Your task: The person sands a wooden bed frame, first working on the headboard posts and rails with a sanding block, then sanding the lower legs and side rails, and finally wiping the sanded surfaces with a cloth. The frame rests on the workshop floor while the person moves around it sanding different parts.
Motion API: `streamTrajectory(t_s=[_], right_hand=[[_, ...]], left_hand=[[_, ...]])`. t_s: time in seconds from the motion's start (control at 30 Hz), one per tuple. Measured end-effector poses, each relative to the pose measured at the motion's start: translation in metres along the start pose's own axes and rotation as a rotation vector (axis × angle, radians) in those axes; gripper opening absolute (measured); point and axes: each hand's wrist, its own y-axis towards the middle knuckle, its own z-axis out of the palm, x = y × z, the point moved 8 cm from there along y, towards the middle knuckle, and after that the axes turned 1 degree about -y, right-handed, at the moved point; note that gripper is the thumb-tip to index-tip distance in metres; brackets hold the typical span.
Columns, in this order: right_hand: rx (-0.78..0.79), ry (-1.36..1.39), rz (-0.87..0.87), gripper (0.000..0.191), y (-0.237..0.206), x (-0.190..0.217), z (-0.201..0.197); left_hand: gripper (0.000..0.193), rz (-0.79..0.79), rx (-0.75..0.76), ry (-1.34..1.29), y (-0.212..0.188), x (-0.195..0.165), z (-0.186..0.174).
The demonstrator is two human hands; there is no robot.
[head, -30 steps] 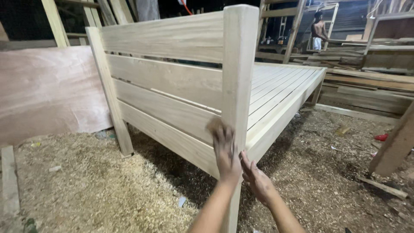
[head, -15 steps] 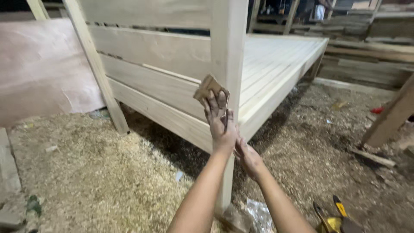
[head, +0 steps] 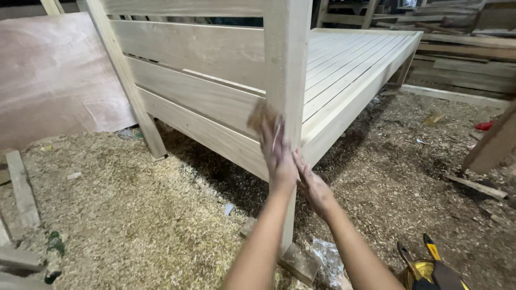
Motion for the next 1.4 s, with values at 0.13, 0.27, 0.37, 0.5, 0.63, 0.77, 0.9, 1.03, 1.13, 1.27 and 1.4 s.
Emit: streamTrajectory(t_s=[0.13,0.27,0.37,0.5,0.63,0.77,0.9,1.03,1.13,1.27,1.4], right_hand=[[-0.05,-0.03,0.005,0.083,-0.003,-0.008,0.001],[-0.107,-0.079,0.098,0.082,0.001,-0.028,-0.002],[-0.142,0.343,0.178,0.08,0.005,-0.045,-0.001],[-0.182,0.182,0.131,0.078,0.002,-0.045,-0.005],[-0.113,-0.109,-0.044,0.077,-0.008,-0.019,0.01],[-0.152,-0.141,0.001,0.078,-0.012,-0.024,0.021],[-0.191,-0.234,0.0,0.078,-0.012,-0.043,0.025],[-0.253,-0.292,0.034,0.076,-0.018,-0.063,0.021],[-0.258,-0.223,0.033,0.075,-0.022,-0.075,0.023],[-0.218,-0.039,0.143,0.072,-0.025,-0.096,0.023],[-0.222,-0.058,0.068,0.071,-0.027,-0.092,0.017]], left_hand=[[0.053,-0.302,-0.043,-0.592,-0.058,0.022,-0.01],[0.053,-0.426,-0.06,-0.557,-0.04,0.025,-0.001],[0.057,-0.238,-0.063,-0.238,0.017,0.014,0.01],[0.058,-0.261,0.137,-0.519,-0.002,0.027,0.025],[0.064,-0.871,0.096,-0.627,-0.099,0.094,0.015],[0.067,-0.812,0.013,-0.834,-0.072,0.112,0.021],[0.067,-0.888,0.176,-0.685,-0.039,0.109,0.039],[0.062,-0.448,0.045,-0.497,-0.062,0.085,-0.005],[0.058,-0.989,0.36,-0.414,-0.125,0.123,0.006],[0.051,-0.196,0.235,-0.303,-0.074,0.087,-0.001],[0.078,-0.178,0.26,-0.354,-0.07,0.071,0.01]])
